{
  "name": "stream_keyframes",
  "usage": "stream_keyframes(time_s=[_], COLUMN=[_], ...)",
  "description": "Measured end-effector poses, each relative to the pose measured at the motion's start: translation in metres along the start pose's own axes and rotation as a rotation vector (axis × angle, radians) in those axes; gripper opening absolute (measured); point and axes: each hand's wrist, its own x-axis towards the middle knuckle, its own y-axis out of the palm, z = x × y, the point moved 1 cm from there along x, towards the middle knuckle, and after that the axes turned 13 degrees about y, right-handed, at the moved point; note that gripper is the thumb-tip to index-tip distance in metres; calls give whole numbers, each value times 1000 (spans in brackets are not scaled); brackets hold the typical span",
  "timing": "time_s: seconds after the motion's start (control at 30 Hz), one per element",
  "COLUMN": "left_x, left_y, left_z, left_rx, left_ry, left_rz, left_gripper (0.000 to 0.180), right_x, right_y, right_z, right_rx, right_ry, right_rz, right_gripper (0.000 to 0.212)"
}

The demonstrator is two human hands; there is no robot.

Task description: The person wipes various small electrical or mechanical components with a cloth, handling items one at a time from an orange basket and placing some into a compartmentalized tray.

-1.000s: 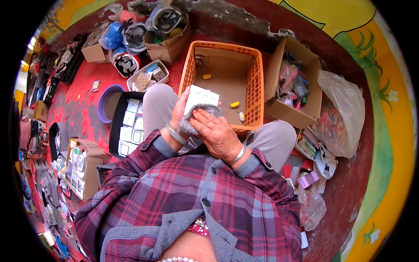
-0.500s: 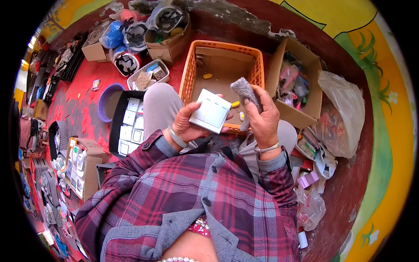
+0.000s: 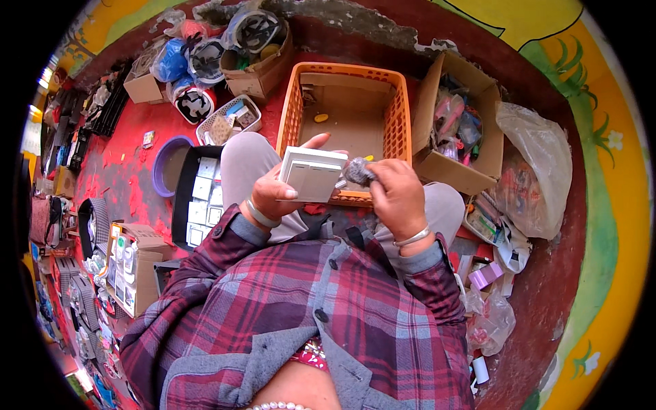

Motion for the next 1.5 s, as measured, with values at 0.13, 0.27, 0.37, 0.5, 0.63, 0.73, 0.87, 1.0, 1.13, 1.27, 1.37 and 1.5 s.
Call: stream_keyframes(time_s=[0.13, 0.27, 0.37, 0.5, 0.63, 0.73, 0.87, 1.0, 1.13, 1.27, 1.37, 1.5], left_x=[2, -1, -1, -3, -6, -5, -2, -1, -2, -7, -10, -7], left_y=[1, 2, 9, 1, -1, 1, 7, 9, 12, -1, -2, 10], left_z=[-1, 8, 21, 36, 36, 25, 7, 3, 13, 31, 33, 23], left_rx=[19, 94, 118, 561, 652, 24, 9, -3, 97, 178, 171, -32], left_ry=[-24, -126, -110, 27, -38, -100, -28, -25, -90, -144, -177, -135], left_rz=[-5, -3, 16, 123, 99, 17, 25, 46, 6, 36, 17, -67], left_gripper=[104, 101, 95, 74, 82, 89, 98, 97, 97, 91, 87, 87], right_x=[-3, 1, 1, 2, 1, 0, 0, 6, 6, 3, 5, 6], right_y=[-7, -6, -1, 4, 5, 5, -9, -27, -18, -7, -1, -3], right_z=[4, 37, 53, 71, 65, 34, -7, 14, 49, 70, 66, 39], right_rx=[224, 100, 45, 128, 184, 190, -12, -69, -60, 31, 115, 41], right_ry=[186, -40, -172, -290, -246, -108, -5, -37, -223, -273, -276, -186], right_rz=[-108, -58, -51, -31, -25, -46, -30, -117, 8, 34, 16, 62], right_gripper=[20, 19, 19, 19, 20, 20, 21, 21, 19, 18, 18, 16])
